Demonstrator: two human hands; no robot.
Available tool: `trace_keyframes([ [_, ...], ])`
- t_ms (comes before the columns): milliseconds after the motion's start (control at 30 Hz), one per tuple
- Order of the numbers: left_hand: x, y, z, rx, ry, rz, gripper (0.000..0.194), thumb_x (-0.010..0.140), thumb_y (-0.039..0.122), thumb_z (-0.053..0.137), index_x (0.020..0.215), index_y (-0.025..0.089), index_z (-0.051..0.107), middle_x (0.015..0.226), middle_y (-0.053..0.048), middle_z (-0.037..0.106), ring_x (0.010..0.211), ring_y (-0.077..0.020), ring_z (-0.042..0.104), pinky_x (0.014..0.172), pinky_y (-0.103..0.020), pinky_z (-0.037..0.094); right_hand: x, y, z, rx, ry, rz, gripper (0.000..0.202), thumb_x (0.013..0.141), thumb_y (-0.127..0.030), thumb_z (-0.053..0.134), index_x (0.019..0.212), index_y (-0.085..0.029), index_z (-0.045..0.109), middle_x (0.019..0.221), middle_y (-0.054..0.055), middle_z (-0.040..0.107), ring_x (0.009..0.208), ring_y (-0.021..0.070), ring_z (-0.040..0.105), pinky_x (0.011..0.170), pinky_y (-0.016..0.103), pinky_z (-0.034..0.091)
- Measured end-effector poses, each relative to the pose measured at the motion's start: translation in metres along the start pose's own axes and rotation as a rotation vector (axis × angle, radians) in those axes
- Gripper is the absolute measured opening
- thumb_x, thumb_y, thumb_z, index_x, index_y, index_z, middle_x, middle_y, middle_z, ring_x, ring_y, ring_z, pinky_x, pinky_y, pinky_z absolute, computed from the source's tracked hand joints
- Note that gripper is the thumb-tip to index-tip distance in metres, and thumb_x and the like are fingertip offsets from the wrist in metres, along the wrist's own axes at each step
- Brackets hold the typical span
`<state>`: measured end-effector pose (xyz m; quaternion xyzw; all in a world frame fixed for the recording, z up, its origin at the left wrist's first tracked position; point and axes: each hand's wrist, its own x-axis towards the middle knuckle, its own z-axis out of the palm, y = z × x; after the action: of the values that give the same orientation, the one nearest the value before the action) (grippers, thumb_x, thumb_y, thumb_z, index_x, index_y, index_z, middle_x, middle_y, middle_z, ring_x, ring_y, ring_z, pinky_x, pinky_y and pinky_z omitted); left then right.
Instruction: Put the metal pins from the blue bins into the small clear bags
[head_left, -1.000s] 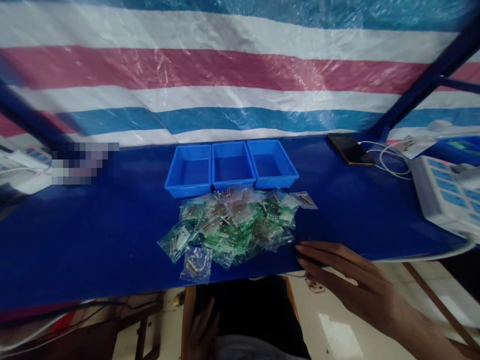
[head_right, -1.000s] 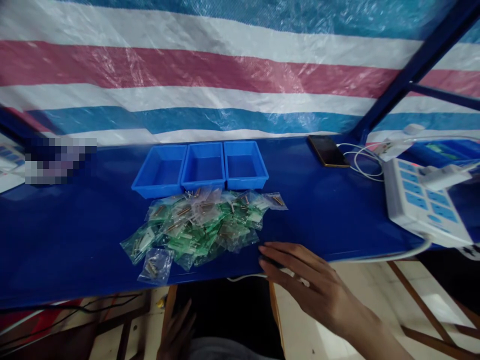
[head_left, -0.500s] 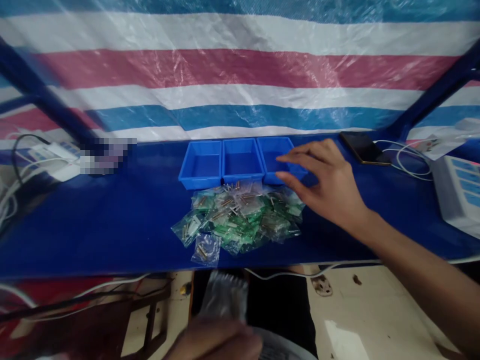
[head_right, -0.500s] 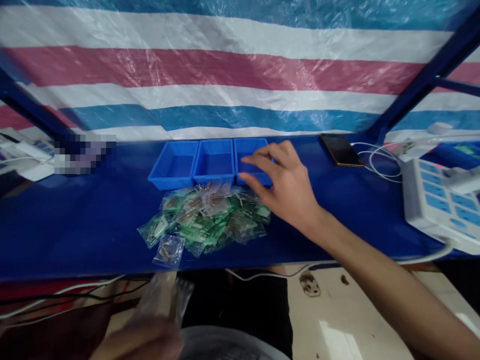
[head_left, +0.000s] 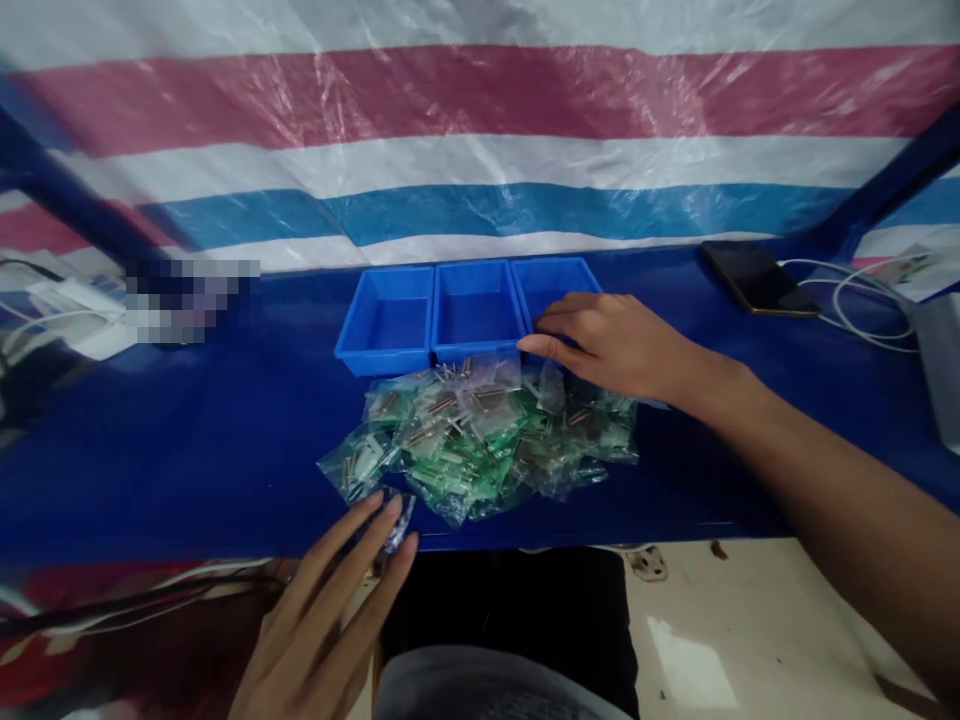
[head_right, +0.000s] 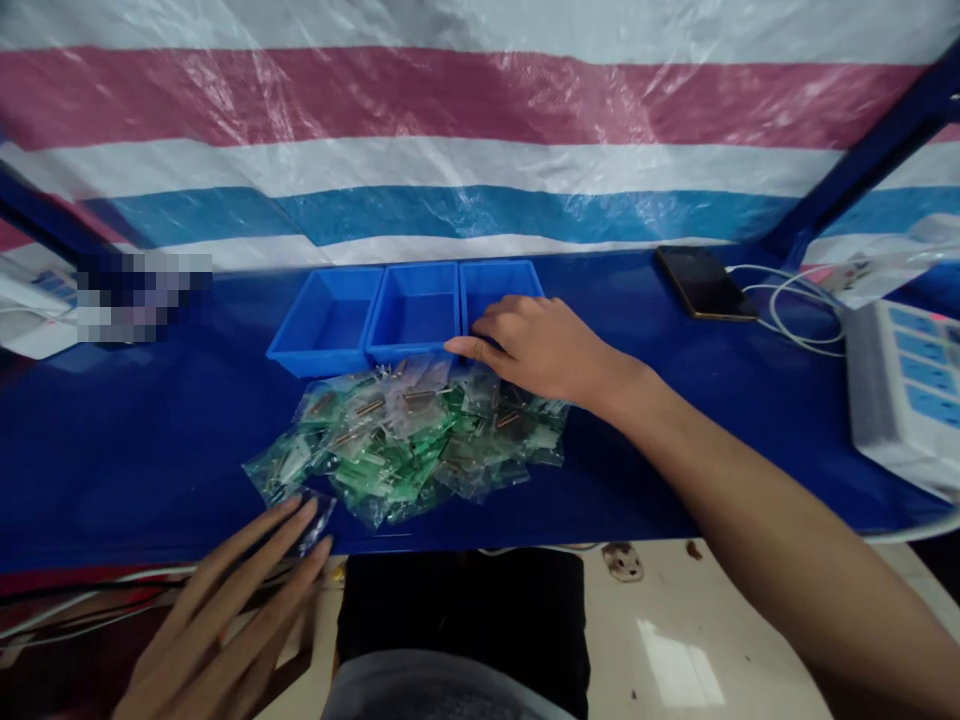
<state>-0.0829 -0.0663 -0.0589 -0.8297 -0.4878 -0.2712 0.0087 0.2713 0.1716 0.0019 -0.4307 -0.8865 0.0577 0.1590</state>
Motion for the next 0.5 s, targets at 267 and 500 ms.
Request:
trace_keyframes([
  [267, 0.023, -0.029, -0.017, 0.054, 0.159, 0.242, 0.066, 0.112, 0.013, 0.055, 0.174, 0.035, 0.053, 0.144, -0.001, 0.082, 0.123, -0.0302, 0.085, 0.105, -0.047, 0.078, -0.019, -0.015, -0.031, -0.015, 0.277, 0.057, 0.05, 0.12, -0.052, 0.047, 0.101, -0.023, 0.083, 0.104, 0.011, 0.085, 0.095, 0.029, 0.08, 0.083, 0.041, 0.056],
  [500, 0.097, -0.023, 0.009, 0.127, 0.231, 0.229, 0.059, 0.115, 0.013, 0.067, 0.172, 0.022, 0.054, 0.154, -0.01, 0.076, 0.146, -0.0336, 0.072, 0.116, -0.051, 0.07, -0.114, -0.046, 0.004, -0.237, 0.348, 0.128, 0.058, 0.12, -0.061, 0.047, 0.142, -0.02, 0.081, 0.137, 0.021, 0.085, 0.112, 0.042, 0.088, 0.073, 0.049, 0.071],
])
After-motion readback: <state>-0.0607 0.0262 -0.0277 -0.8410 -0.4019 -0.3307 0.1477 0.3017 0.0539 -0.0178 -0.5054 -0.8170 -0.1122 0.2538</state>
